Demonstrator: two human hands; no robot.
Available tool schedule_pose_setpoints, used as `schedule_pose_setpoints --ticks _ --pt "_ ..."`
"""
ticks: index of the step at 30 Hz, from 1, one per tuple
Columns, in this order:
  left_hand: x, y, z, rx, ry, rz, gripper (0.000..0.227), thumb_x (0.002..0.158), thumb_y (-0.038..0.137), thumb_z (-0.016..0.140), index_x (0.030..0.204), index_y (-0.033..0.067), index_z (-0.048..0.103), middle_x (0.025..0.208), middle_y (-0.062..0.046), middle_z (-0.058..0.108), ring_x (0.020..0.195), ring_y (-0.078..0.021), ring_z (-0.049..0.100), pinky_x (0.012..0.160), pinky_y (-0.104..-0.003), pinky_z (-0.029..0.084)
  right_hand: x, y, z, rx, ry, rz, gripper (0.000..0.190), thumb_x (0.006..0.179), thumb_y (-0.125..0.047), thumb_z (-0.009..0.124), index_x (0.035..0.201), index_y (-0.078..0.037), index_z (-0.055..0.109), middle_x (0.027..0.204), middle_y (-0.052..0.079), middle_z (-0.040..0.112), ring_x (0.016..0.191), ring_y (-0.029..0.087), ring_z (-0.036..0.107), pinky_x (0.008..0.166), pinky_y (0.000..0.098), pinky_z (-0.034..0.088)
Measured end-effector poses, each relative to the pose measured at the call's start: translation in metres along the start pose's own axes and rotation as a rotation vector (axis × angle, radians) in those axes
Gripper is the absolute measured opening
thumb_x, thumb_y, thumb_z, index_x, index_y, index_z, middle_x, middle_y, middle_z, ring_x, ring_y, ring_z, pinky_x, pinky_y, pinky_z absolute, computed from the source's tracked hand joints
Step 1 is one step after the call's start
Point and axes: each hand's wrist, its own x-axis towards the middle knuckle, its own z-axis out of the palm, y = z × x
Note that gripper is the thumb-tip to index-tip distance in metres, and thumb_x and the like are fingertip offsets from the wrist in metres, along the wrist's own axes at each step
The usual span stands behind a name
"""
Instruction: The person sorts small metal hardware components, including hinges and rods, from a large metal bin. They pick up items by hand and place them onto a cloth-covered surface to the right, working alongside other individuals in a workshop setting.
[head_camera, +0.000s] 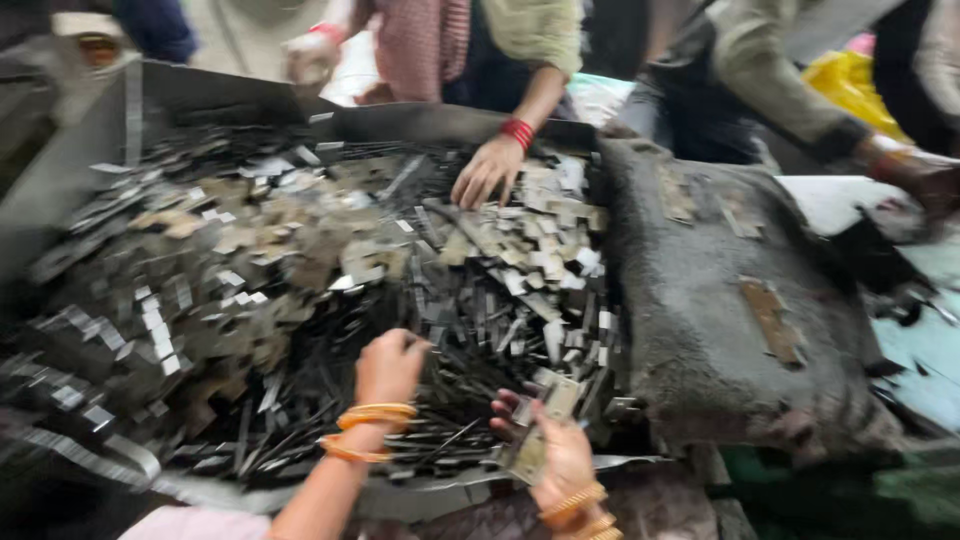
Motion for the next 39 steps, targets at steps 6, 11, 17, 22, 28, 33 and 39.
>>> schedule_pose_setpoints --ticks 6,11,17,22,28,33,39 --pt "-0.053 -0.024 -0.045 -0.666 -0.152 -0.152 0.020 0.081 0.011 0.078 0.090 -0.0063 0.082 0.082 -0.011 0.080 0.071 -0.0140 0.070 0.067 -0.030 0.057 0.022 0.062 0.037 0.095 -0.176 0.167 0.048 0.105 -0.040 0.042 0.129 -0.001 0.056 0.118 0.025 0.069 0.101 0.036 0.069 0.089 0.0490 0.058" --pt "-0.111 -0.009 -0.022 -0.011 0.090 0.221 0.019 0.073 0.021 0.084 0.077 0.0042 0.077 0.089 -0.013 0.075 0.090 -0.0312 0.067 0.079 -0.041 0.050 0.005 0.066 0.058 0.173 -0.222 0.135 0.073 0.097 -0.062 0.028 0.130 -0.003 0.054 0.122 0.023 0.069 0.110 0.039 0.066 0.097 0.0548 0.052" --pt "-0.119 -0.042 0.000 -0.355 -0.060 -0.162 0.036 0.081 0.026 0.080 0.104 0.0031 0.064 0.100 -0.014 0.074 0.095 -0.0296 0.072 0.086 -0.040 0.055 -0.003 0.069 0.083 0.159 -0.289 0.057 0.088 0.087 -0.076 0.032 0.127 -0.001 0.058 0.113 0.027 0.072 0.105 0.041 0.069 0.094 0.0530 0.054" --pt "-0.116 -0.053 0.026 -0.447 0.038 0.099 0.041 0.095 0.017 0.065 0.131 -0.0006 0.055 0.113 -0.021 0.070 0.106 -0.0359 0.067 0.088 -0.042 0.051 -0.007 0.082 0.106 -0.084 -0.156 -0.053 0.055 0.093 -0.040 0.062 0.133 -0.004 0.055 0.119 0.024 0.072 0.107 0.033 0.065 0.093 0.0444 0.051" --pt "-0.074 -0.057 -0.042 -0.281 -0.412 0.130 0.021 0.092 0.017 0.069 0.108 0.0036 0.071 0.099 -0.021 0.072 0.096 -0.0410 0.068 0.083 -0.043 0.054 0.003 0.009 0.119 -1.060 -0.328 -0.942 0.060 0.075 -0.028 0.078 0.125 -0.001 0.061 0.118 0.021 0.068 0.109 0.034 0.063 0.095 0.0423 0.048" --pt "-0.008 -0.008 -0.079 0.158 -0.735 0.408 0.024 0.088 0.026 0.070 0.105 0.0095 0.073 0.098 -0.018 0.073 0.090 -0.0374 0.071 0.082 -0.043 0.056 0.002 -0.009 0.108 -1.860 -0.435 -0.157 0.039 0.074 -0.033 0.084 0.108 -0.014 0.080 0.095 0.008 0.077 0.094 0.026 0.072 0.083 0.0390 0.055" --pt "0.078 -0.079 -0.119 0.960 0.213 0.105 0.041 0.087 0.047 0.070 0.097 0.0086 0.078 0.108 -0.016 0.073 0.100 -0.0347 0.072 0.081 -0.045 0.060 -0.026 -0.109 0.048 -1.296 0.052 -0.671 0.027 0.071 -0.015 0.082 0.095 -0.002 0.079 0.081 0.011 0.080 0.074 0.022 0.074 0.069 0.0370 0.056"
